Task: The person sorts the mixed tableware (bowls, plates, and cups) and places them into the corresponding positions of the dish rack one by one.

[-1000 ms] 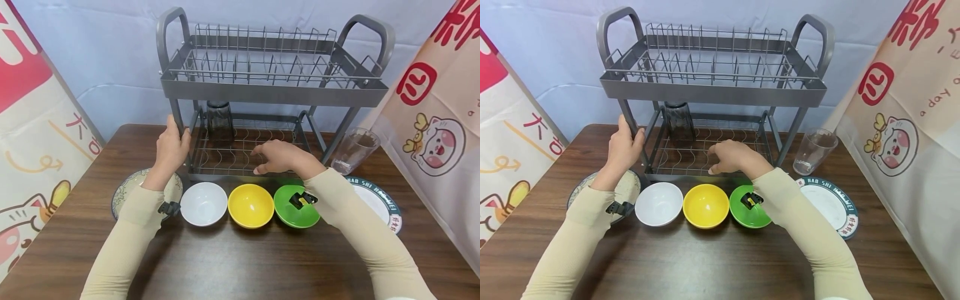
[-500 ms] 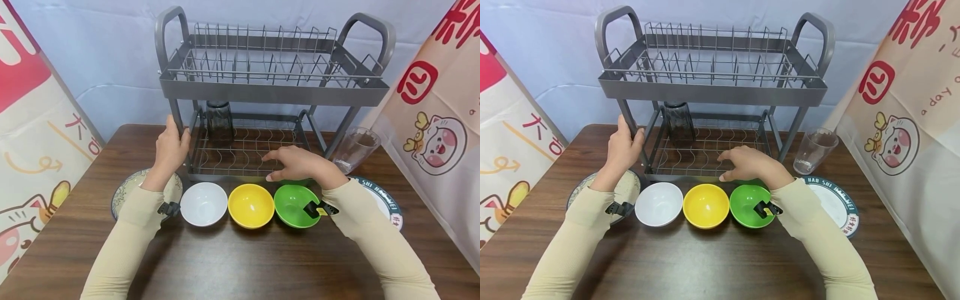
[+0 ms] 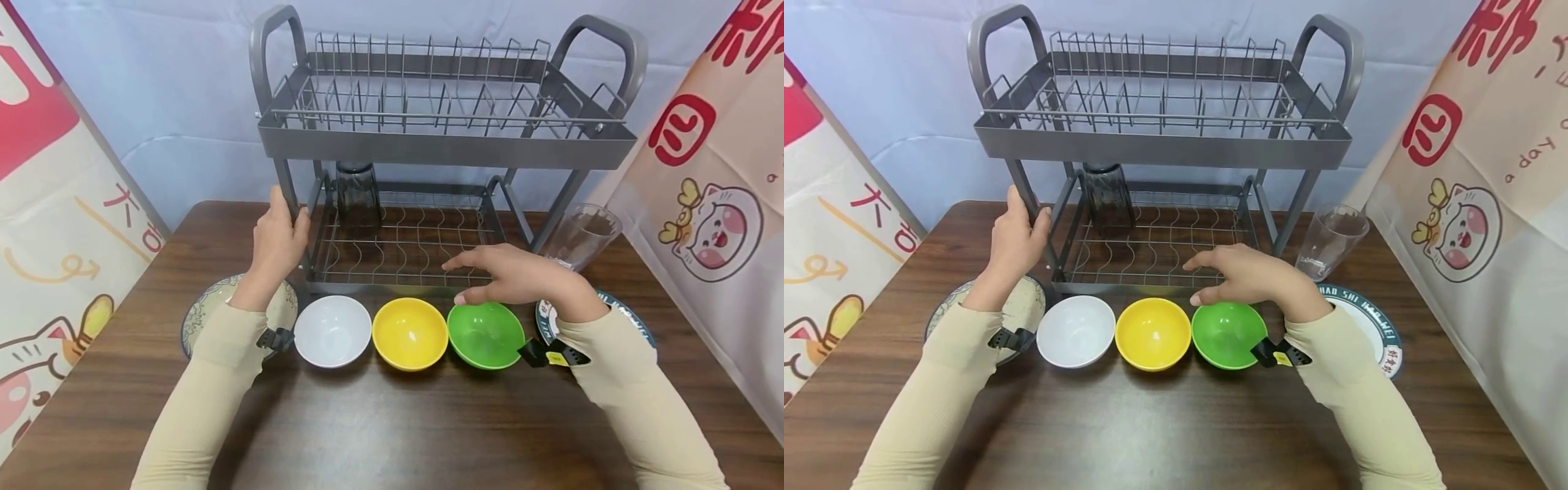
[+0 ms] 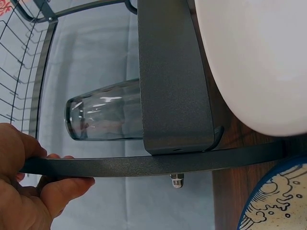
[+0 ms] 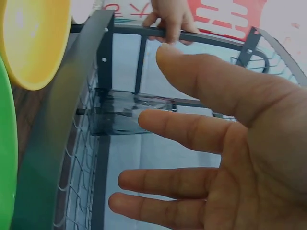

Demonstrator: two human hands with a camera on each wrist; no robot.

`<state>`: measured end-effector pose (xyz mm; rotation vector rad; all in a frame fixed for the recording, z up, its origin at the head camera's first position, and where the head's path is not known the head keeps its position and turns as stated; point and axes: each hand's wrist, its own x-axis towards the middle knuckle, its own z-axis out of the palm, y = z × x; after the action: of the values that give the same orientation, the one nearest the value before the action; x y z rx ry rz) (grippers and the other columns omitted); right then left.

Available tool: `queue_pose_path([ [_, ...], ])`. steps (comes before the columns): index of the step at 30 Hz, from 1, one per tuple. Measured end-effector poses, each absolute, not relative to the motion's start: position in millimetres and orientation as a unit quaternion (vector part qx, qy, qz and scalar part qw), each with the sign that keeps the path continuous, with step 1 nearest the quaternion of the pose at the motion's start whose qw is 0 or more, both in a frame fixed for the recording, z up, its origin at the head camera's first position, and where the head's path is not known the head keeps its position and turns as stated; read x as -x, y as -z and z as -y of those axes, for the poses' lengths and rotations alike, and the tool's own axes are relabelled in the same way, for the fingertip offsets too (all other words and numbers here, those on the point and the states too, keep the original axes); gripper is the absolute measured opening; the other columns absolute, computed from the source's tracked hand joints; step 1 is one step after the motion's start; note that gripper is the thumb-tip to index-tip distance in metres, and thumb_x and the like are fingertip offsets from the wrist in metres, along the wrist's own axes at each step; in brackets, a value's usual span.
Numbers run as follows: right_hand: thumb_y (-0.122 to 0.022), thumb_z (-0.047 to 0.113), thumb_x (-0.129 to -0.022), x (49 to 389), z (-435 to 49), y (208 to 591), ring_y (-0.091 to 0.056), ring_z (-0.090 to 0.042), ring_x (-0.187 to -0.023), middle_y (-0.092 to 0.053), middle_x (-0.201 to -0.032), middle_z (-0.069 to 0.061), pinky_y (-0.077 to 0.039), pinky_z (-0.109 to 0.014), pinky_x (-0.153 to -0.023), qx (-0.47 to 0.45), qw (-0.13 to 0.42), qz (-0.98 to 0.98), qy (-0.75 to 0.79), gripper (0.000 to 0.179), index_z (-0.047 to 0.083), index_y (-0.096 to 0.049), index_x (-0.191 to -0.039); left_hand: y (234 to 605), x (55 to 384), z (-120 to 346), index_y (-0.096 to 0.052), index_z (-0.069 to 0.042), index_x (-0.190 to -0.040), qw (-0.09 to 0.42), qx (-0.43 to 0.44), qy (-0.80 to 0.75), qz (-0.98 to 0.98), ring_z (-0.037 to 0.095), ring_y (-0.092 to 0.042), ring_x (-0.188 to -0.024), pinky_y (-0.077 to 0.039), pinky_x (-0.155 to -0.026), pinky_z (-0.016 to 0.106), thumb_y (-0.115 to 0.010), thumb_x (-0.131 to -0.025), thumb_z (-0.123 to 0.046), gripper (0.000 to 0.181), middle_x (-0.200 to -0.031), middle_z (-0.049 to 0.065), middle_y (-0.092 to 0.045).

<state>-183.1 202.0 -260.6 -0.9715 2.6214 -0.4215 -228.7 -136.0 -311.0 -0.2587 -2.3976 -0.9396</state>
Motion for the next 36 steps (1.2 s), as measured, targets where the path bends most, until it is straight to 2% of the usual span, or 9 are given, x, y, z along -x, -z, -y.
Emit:
queue_pose_path([
  [7,-0.066,0.034,-0.087,171.6,-217.8,254.2,-0.045,-0.034,-0.120,-0.052,-0.129,-0.012,-0.036,-0.053,-0.093,0.336,0.129,-0.921,0.150,0.051,0.010,-0.053,-0.130,311.2,229.6,136.3,-0.038,0.002,-0.113,0.273,0.097,0.352,0.890,0.034,-0.058,-0.063,-0.047,-0.057,0.047,-0.045,-0.097,-0.017,0.026,-0.075,0.017,-0.056],
  [28,-0.068,0.039,-0.084,160.6,-262.9,251.7,-0.052,-0.034,-0.111,-0.055,-0.124,-0.014,-0.043,-0.053,-0.084,0.282,0.125,-0.940,0.147,0.053,0.007,-0.057,-0.125,312.4,229.0,136.4,-0.039,0.002,-0.108,0.275,0.098,0.355,0.888,0.034,-0.058,-0.062,-0.047,-0.057,0.047,-0.047,-0.096,-0.015,0.022,-0.072,0.015,-0.054],
  [36,-0.069,0.038,-0.083,159.7,-283.2,255.9,-0.056,-0.030,-0.103,-0.058,-0.120,-0.013,-0.046,-0.049,-0.079,0.268,0.100,-0.948,0.137,0.054,0.005,-0.057,-0.124,313.1,229.0,136.8,-0.039,0.001,-0.108,0.279,0.099,0.352,0.888,0.033,-0.057,-0.062,-0.047,-0.057,0.047,-0.046,-0.097,-0.017,0.022,-0.072,0.014,-0.053],
])
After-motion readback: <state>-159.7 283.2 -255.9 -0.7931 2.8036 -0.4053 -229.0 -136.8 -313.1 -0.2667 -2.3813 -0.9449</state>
